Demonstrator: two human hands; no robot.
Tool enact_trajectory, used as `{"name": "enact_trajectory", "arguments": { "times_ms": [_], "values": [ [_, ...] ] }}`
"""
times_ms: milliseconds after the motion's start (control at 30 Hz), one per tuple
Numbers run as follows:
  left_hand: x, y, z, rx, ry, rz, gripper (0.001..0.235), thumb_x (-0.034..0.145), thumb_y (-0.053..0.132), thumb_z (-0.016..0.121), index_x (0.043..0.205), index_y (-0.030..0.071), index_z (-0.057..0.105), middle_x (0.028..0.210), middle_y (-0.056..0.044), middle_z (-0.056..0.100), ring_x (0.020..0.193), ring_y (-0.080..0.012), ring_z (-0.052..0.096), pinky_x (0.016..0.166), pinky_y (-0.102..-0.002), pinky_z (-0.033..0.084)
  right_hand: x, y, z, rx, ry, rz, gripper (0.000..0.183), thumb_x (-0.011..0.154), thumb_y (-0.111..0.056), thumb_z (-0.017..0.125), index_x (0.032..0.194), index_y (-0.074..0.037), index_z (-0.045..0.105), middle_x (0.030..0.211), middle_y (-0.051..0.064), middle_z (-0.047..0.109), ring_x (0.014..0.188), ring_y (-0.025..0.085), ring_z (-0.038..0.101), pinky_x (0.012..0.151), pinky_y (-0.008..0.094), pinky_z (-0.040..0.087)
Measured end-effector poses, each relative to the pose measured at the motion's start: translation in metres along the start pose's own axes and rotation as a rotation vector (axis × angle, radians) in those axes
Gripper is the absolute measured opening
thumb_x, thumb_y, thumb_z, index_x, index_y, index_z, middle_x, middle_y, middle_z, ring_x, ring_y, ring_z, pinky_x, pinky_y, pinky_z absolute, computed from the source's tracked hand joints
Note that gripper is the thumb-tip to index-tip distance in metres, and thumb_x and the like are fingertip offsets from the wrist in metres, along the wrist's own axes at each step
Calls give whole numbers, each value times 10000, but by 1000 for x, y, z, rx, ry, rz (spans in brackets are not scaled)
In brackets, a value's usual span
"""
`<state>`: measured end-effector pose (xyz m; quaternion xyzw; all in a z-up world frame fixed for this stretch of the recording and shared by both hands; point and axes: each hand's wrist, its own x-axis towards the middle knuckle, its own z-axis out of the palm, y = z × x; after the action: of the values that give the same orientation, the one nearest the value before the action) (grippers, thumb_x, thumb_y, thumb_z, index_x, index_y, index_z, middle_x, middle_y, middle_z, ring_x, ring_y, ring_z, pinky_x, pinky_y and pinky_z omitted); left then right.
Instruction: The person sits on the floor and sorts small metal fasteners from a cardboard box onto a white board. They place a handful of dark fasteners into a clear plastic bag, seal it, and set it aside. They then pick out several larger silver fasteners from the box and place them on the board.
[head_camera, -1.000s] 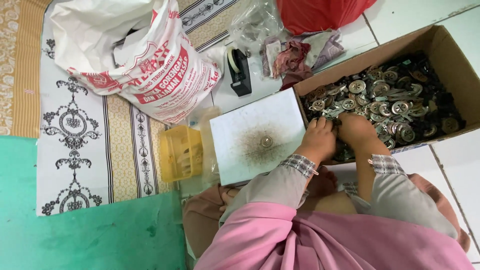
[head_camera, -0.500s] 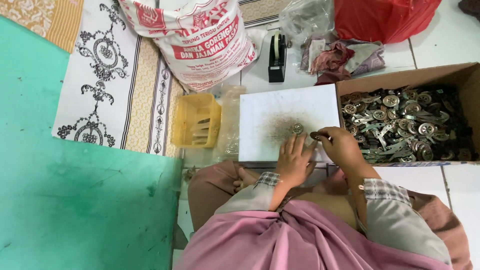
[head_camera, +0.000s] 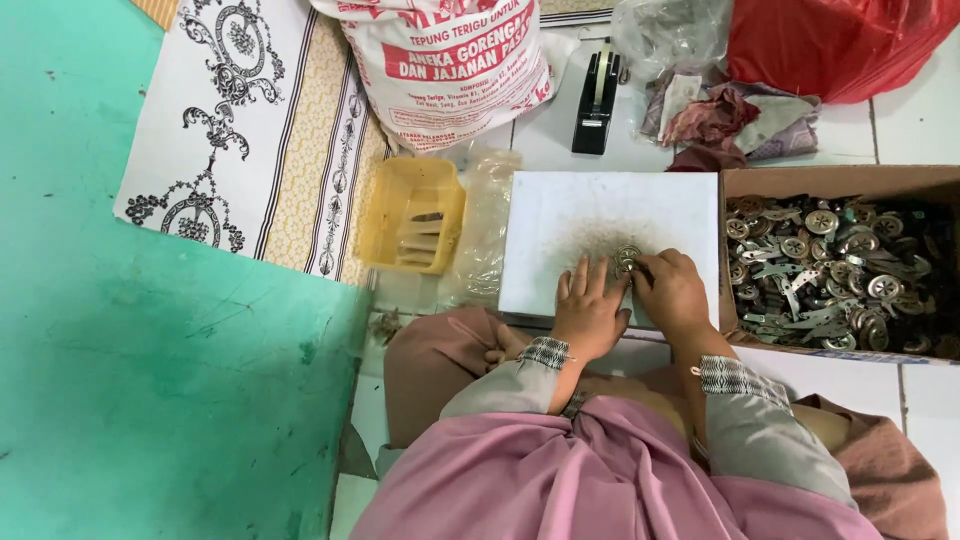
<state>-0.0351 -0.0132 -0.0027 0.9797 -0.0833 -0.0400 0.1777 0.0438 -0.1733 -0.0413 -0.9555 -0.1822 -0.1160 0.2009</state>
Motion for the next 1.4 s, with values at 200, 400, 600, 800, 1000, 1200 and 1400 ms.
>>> {"name": "enact_trajectory", "arguments": {
  "times_ms": [200, 400, 600, 800, 1000, 1200, 1400],
  "values": [
    [4, 3, -4, -11, -73, -18, 574, 978, 379, 530, 1511, 181, 447, 1643, -228, 241, 1545, -480, 125, 1160, -620, 156, -1, 1, 6, 47, 23, 6, 159, 888, -203, 793, 1034, -141, 780, 892, 41, 635, 885, 210, 661, 789, 276, 596],
    [5, 27, -25, 25, -23, 56, 582, 954, 330, 580, 1479, 107, 463, 1602, -261, 252, 1498, -501, 166, 1144, -626, 167, 0, -1, -30, 185, -81, 27, 182, 918, -141, 711, 1087, -115, 773, 937, 87, 649, 928, 255, 675, 816, 325, 594],
    [44, 86, -19, 7, 20, 249, 533, 942, 366, 595, 1415, 124, 557, 1587, -213, 321, 1503, -478, 190, 1146, -614, 185, 6, 63, -122, 319, -371, 194, 275, 952, -169, 638, 1196, -102, 746, 980, 175, 715, 1007, 388, 683, 877, 508, 589],
    [100, 161, 27, 50, 25, 567, 495, 892, 348, 650, 1353, 173, 609, 1559, -143, 428, 1492, -433, 335, 1114, -632, 342, -28, 205, -146, 177, -286, 560, 357, 954, -282, 659, 1267, -133, 741, 1081, 127, 769, 976, 340, 704, 802, 471, 537],
    [155, 207, 86, 100, -444, 498, 541, 939, 354, 555, 1451, 184, 505, 1637, -169, 294, 1548, -431, 155, 1205, -669, 162, -52, 289, -129, 45, -425, 882, 488, 975, -351, 580, 1420, -158, 634, 1324, 214, 650, 1145, 437, 639, 796, 580, 568],
    [180, 214, 126, 153, -569, 468, 607, 929, 124, 499, 1529, 129, 409, 1657, -165, 250, 1566, -416, 99, 1232, -623, 104, -28, 284, -144, 45, -582, 968, 564, 969, -243, 599, 1526, -206, 522, 1393, 214, 610, 1294, 419, 542, 897, 586, 568],
    [180, 206, 138, 118, -670, 398, 747, 918, 82, 536, 1605, 168, 256, 1685, -161, 172, 1566, -410, 56, 1252, -576, 17, -34, 299, -112, -49, -510, 869, 497, 953, -367, 646, 1390, -131, 632, 1267, 200, 673, 1192, 429, 611, 834, 574, 597]
  ]
}}
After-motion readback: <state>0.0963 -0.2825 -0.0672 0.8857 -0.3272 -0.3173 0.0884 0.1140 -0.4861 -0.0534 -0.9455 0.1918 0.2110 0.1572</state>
